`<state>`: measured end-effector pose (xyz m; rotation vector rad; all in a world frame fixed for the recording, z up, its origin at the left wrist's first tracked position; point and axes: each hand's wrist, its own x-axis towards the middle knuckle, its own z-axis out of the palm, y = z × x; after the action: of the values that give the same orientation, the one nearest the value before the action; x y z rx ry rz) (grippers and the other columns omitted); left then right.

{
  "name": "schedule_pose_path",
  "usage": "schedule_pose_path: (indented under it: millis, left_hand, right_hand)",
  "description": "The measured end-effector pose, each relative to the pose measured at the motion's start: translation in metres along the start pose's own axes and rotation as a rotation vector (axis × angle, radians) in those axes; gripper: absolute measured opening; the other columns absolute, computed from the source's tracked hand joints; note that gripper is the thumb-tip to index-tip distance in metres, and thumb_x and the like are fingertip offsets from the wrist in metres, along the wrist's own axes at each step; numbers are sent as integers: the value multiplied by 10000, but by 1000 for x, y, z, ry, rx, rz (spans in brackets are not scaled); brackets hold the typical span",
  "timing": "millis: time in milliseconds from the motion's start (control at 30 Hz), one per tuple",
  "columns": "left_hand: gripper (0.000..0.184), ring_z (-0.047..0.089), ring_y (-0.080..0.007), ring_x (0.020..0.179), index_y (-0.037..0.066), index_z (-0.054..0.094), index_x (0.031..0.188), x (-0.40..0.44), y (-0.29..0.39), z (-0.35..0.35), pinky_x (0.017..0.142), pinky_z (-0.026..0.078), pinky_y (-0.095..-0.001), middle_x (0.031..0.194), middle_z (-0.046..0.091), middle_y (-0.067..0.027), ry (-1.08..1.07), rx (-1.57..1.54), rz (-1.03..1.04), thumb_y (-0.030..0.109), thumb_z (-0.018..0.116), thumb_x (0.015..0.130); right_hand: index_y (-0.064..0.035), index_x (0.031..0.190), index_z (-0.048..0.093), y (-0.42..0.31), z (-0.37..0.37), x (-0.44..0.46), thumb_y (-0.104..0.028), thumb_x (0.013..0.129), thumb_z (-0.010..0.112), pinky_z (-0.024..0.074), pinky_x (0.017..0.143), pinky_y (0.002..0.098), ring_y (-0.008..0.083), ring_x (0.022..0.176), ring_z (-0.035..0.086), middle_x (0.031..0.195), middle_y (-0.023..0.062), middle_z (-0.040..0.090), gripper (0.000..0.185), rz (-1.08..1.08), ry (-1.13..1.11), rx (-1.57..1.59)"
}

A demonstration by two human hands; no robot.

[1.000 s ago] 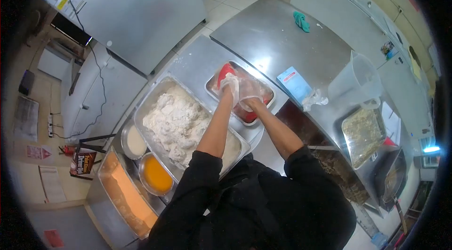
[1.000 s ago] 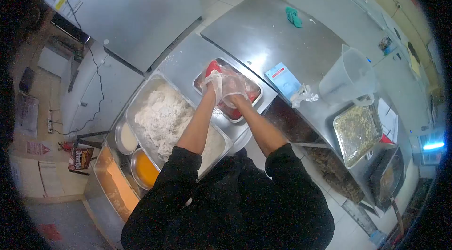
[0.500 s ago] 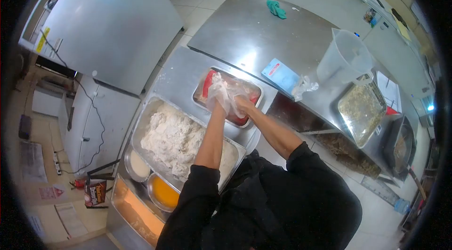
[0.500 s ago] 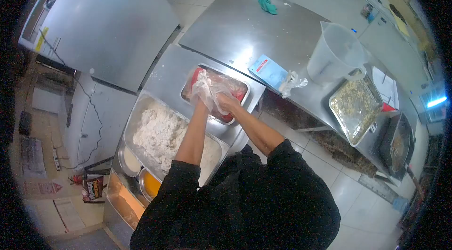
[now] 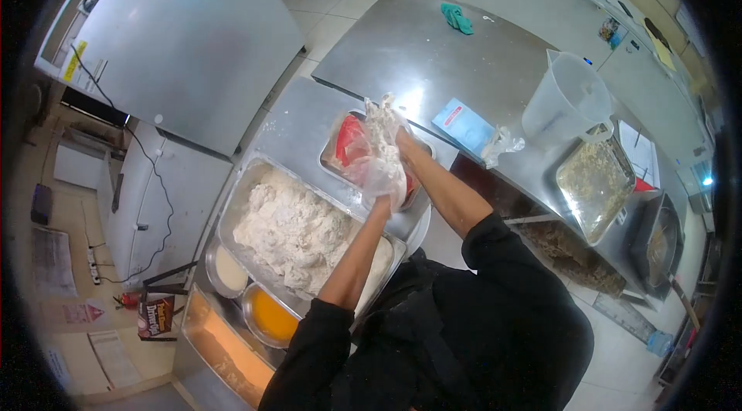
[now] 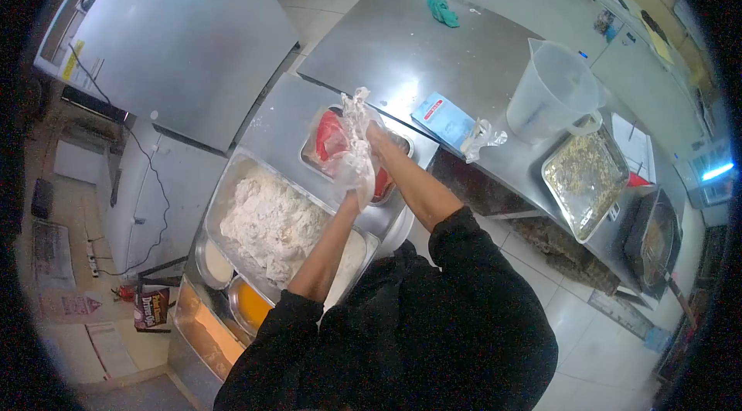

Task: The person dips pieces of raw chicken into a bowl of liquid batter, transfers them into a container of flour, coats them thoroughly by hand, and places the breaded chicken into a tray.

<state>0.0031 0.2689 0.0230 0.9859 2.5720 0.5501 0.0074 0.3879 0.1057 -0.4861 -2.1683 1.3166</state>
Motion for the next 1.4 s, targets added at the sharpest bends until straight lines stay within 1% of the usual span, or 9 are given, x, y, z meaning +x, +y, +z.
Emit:
schedule_pose_path:
  millis: [167, 500, 567, 667, 867, 1033, 1267, 1300, 1400]
  left_hand:
    - [378, 448, -183, 1051, 47, 361, 1238, 50, -75, 57, 923, 364, -260, 1175, 452, -76, 28, -649, 506, 262, 350, 926]
    - [598, 431, -215, 1112, 23, 405, 1233, 24, -6, -49, 992, 291, -308, 1222, 448, -111, 75, -1000, 31, 498, 341, 875]
    - [500, 469, -249, 1073, -9, 450, 1184, 38, -23, -10, 904, 373, -332, 1174, 479, -176, 484, 342, 293, 379, 319, 897]
    - [446, 469, -265, 1048, 25, 440, 1210, -5, -19, 7, 907, 366, -354, 1126, 500, -158, 477, 661, 424, 270, 401, 839]
    - [358, 550, -260, 862, 15, 541, 1058, -39, -4, -40, 743, 413, -366, 975, 576, -161, 571, 315, 615, 267, 506, 806]
    - [268, 546, -193, 781, 32, 558, 954, -39, 3, -44, 701, 415, -313, 873, 576, -78, 89, -1209, -190, 273, 507, 849]
    - [163, 535, -105, 694, 58, 563, 873, -59, 16, -57, 625, 445, -221, 785, 548, -22, -125, -1709, -148, -17, 604, 734]
    - [163, 535, -105, 694, 58, 563, 873, -63, 18, -56, 625, 445, -221, 785, 548, -22, -125, -1710, -150, -17, 604, 734]
    - [167, 542, -115, 675, 44, 558, 860, -82, 38, -72, 624, 448, -210, 774, 555, -25, -14, -1773, -193, -50, 584, 725]
  right_hand:
    - [-69, 1265, 355, -2, 0, -37, -448, 828, 402, 214, 997, 425, 288, 1203, 298, 1315, 136, 322, 580, 99, -188, -52]
    - [-66, 1293, 310, -16, -1, -78, -473, 839, 366, 171, 1014, 450, 285, 1237, 245, 1348, 125, 272, 611, 113, -112, -136]
    - [-66, 1298, 301, -10, -2, -75, -478, 842, 358, 162, 1017, 455, 284, 1243, 235, 1354, 123, 262, 618, 105, -128, -145]
    - [-65, 1306, 287, -2, -2, -64, -485, 845, 347, 149, 1022, 462, 283, 1253, 219, 1364, 119, 248, 627, 55, -151, -177]
    - [-63, 1323, 260, 8, 6, -28, -500, 852, 326, 124, 1033, 478, 281, 1273, 187, 1384, 113, 218, 646, -157, -128, -372]
    - [-61, 1336, 238, 2, 15, -22, -513, 857, 308, 102, 1041, 490, 280, 1290, 160, 1400, 107, 193, 662, -283, -91, -726]
    - [-59, 1355, 206, -66, -4, -36, -530, 865, 282, 72, 1053, 508, 278, 1313, 123, 1423, 100, 158, 685, -340, 122, -2108]
    - [-51, 1345, 230, -79, -9, -40, -545, 867, 274, 114, 1046, 514, 302, 1311, 114, 1421, 119, 153, 689, -254, -332, -1425]
    - [-38, 1304, 300, 25, 31, -21, -520, 889, 269, 307, 955, 532, 360, 1239, 265, 1372, 147, 245, 636, -441, -4, -798]
